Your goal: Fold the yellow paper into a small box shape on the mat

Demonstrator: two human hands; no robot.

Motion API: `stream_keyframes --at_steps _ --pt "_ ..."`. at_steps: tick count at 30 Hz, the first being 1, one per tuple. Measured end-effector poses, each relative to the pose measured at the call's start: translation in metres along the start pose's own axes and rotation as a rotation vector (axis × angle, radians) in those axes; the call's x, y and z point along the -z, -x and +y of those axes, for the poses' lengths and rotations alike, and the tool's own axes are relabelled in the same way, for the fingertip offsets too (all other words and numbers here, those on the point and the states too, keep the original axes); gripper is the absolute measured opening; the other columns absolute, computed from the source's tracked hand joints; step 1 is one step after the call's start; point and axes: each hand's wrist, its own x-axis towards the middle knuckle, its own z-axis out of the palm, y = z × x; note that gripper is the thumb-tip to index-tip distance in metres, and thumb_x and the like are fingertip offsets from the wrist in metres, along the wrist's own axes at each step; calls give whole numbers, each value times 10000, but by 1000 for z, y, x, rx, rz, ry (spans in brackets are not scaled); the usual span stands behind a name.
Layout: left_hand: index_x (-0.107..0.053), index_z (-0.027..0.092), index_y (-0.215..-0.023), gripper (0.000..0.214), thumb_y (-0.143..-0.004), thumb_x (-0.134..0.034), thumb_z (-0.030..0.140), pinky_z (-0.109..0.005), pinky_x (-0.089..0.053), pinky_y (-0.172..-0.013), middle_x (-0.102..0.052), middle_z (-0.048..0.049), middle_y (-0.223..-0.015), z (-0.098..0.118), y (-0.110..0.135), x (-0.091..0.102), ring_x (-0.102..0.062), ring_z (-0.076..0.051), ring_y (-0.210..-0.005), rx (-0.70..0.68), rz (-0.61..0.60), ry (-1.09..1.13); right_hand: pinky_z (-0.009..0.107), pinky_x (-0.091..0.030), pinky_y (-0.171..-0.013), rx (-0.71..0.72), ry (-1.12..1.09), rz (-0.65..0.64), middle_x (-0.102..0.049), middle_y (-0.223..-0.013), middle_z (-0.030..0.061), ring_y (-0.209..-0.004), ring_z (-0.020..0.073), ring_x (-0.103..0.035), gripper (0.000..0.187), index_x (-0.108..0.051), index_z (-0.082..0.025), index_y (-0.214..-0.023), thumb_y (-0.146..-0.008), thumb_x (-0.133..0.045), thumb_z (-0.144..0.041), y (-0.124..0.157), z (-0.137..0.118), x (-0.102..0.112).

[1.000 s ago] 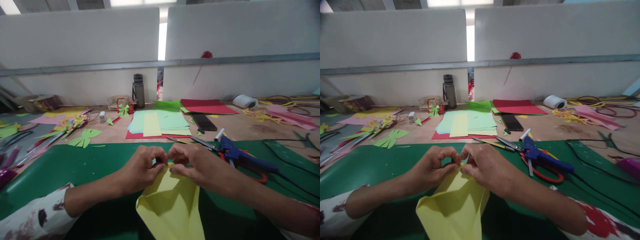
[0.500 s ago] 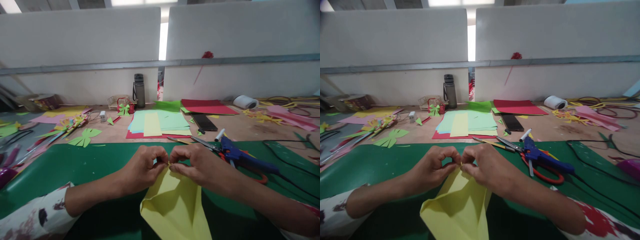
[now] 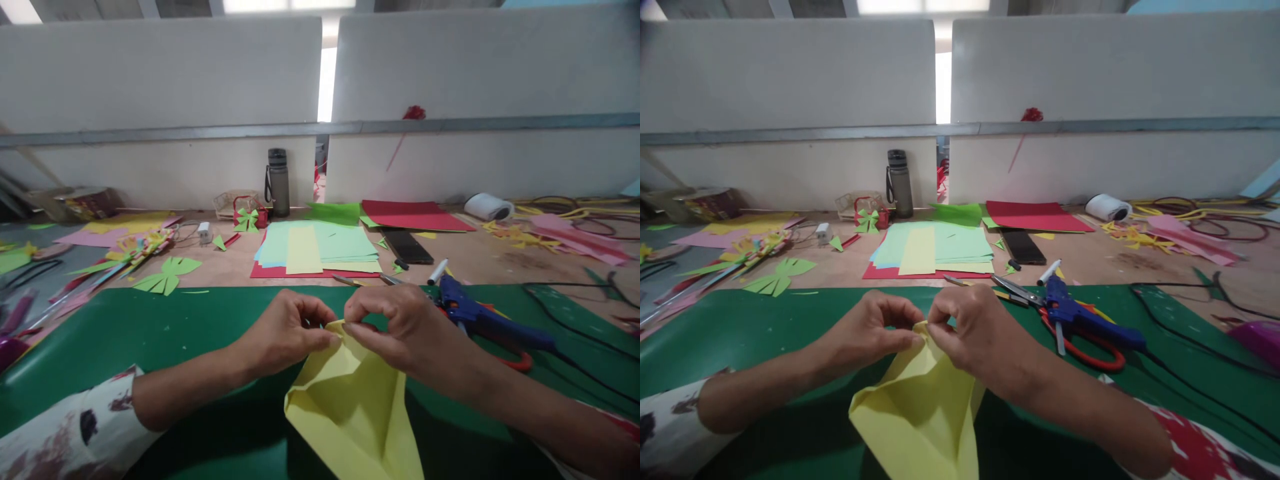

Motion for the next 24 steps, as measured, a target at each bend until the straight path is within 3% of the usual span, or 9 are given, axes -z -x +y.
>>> stream_keyframes --at_steps 4,15,24 --pt "-646 86 -695 108 -632 -646 173 -174 -364 -504 -582 12 -603 1 0 -2 -462 -59 -525 84 38 121 226 -382 -561 21 17 9 -629 -635 -2 -573 98 -539 145 -535 -164 -583 -704 -506 -90 1 1 1" --pt "-617 92 -657 110 -659 -618 201 -200 -373 -519 -573 -4 -607 1 3 -3 -475 -85 -552 -71 40 83 205 -364 -492 -194 -145 -90 -583 -590 -33 -552 91 -510 127 -538 -170 -585 -701 -514 -124 -1 -1 7" --pt "-603 106 -690 165 -693 -661 261 -188 -346 -527 -539 21 -609 -5 0 -3 -444 -70 -556 -108 -8 275 220 -408 -577 -120 -239 -32 -588 -689 -16 -632 107 -540 111 -532 -179 -706 -686 -502 -73 -2 -5 10"
